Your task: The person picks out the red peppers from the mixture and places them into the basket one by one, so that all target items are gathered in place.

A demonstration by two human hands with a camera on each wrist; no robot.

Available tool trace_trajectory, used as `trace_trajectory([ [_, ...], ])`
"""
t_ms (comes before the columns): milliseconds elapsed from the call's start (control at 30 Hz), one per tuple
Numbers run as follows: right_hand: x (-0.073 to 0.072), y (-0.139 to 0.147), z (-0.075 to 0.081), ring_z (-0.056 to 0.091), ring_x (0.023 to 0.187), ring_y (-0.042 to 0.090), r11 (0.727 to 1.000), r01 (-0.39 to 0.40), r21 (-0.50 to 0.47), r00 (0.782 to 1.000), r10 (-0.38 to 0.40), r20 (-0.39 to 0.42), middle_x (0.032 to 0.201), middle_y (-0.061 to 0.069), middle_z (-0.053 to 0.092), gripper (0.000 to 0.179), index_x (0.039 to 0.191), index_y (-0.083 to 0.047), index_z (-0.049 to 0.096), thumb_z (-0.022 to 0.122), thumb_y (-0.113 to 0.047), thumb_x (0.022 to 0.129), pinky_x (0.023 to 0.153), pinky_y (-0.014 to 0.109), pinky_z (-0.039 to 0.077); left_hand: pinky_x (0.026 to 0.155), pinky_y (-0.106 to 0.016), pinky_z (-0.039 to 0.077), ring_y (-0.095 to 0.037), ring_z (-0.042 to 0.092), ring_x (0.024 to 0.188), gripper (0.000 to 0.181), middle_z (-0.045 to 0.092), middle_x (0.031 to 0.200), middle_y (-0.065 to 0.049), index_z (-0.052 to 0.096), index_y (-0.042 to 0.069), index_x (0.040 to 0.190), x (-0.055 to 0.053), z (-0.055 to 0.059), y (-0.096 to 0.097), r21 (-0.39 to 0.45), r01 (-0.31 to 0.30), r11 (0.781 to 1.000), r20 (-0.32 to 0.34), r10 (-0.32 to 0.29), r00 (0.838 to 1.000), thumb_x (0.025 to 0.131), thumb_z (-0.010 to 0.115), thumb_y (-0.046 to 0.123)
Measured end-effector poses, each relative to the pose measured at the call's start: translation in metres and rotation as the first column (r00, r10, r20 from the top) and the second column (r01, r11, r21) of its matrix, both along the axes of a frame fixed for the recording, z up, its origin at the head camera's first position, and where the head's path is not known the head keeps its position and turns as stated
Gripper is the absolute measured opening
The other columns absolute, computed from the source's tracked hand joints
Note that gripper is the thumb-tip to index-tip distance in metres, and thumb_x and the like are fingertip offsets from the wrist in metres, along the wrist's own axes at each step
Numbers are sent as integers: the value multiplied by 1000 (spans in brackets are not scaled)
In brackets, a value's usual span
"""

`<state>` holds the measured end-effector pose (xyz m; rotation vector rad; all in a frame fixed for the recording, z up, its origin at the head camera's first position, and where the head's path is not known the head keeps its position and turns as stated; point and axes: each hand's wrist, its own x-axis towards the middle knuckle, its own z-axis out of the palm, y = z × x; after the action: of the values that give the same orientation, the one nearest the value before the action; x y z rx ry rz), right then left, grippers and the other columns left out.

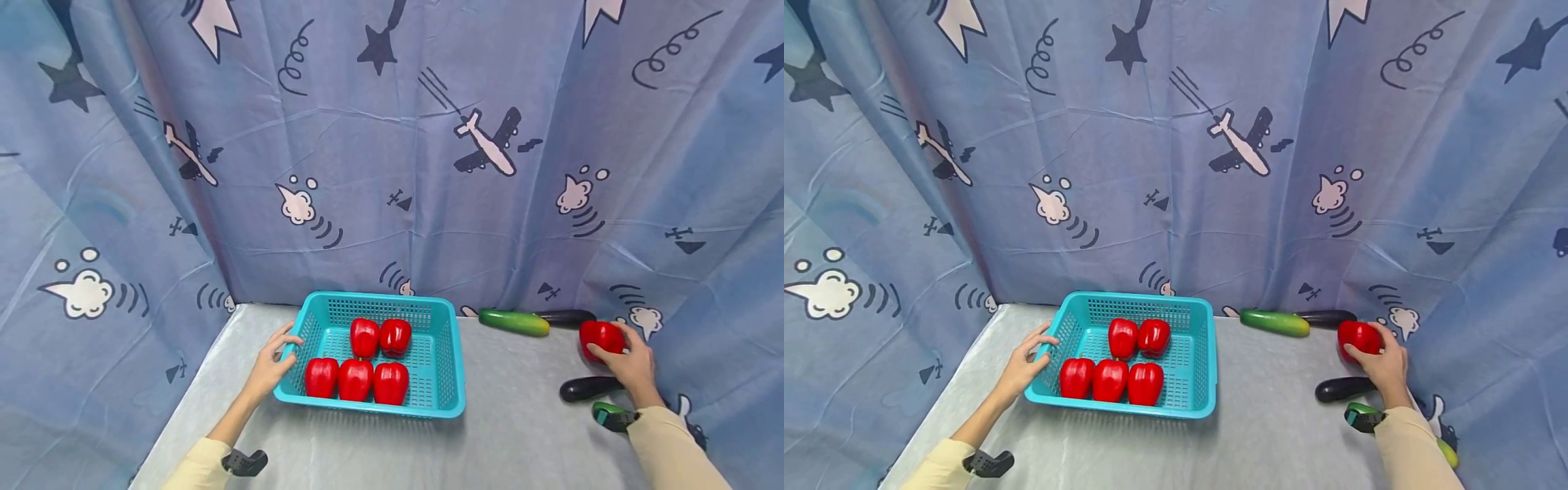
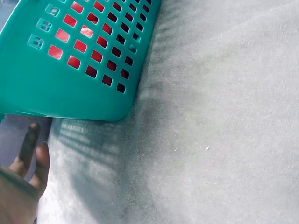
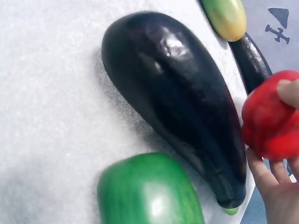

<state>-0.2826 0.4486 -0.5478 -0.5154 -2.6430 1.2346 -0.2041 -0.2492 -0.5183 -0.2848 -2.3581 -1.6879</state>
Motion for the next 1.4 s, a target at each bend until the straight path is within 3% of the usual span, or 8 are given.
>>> trace_trajectory([
  [300,3,-8,11,32,127,58,996,-43,-75,999,42,-22,146,38,30,93,155,1,23,75,-42,91,92,67,44,99,-74,29,-51,29,141,26,32,154,-33,64,-12,111,0,-2,-1,-7,1,1000,-3,-1,1000,88,55,-16],
  [467,3,-12,17,26,135,58,994,-35,-103,999,32,-25,152,37,24,93,154,1,22,75,-42,91,97,71,37,99,-74,30,-50,29,141,26,33,154,-32,63,-11,112,-1,-3,0,-3,-1,1000,-14,1,1000,88,55,-16],
  [600,2,-14,17,22,140,57,991,-47,-129,997,39,-62,157,35,19,92,155,0,22,74,-42,92,98,74,33,100,-74,29,-48,28,142,27,32,156,-29,63,-9,114,-12,-20,-6,-8,-10,1000,-14,10,1000,89,54,-14],
  [733,0,-16,19,24,137,59,984,-117,-137,988,100,-119,157,33,19,88,155,-4,25,74,-41,92,83,52,55,101,-74,29,-44,28,143,27,32,157,-25,65,-5,114,-20,-36,-14,-14,-7,1000,-6,7,1000,90,56,-12],
  [867,2,-20,23,33,129,59,969,-160,-190,979,131,-157,154,34,21,84,156,-10,29,75,-38,92,64,30,58,101,-74,28,-43,29,143,26,33,157,-24,66,-4,113,-18,-36,-14,-16,-2,1000,-13,1,1000,90,57,-11],
  [1000,6,-27,28,43,120,60,958,-175,-228,974,135,-181,150,35,24,79,154,-11,29,75,-31,93,71,39,58,101,-74,28,-44,29,143,25,33,157,-25,65,-5,113,-18,-35,-13,-13,-5,1000,-19,5,1000,90,57,-11],
  [1133,12,-31,34,40,124,60,967,-189,-172,972,159,-172,149,35,25,77,150,-2,28,74,-29,94,76,38,58,99,-74,29,-45,29,142,27,33,156,-26,65,-7,113,-17,-33,-11,-9,-9,1000,-22,9,1000,89,56,-13],
  [1400,26,-40,40,40,126,59,958,-238,-160,963,211,-170,148,34,32,69,145,-8,36,74,-34,94,70,20,53,99,-75,29,-52,29,140,26,32,154,-33,64,-9,111,-3,-7,-1,-4,-2,1000,-7,2,1000,88,54,-17],
])
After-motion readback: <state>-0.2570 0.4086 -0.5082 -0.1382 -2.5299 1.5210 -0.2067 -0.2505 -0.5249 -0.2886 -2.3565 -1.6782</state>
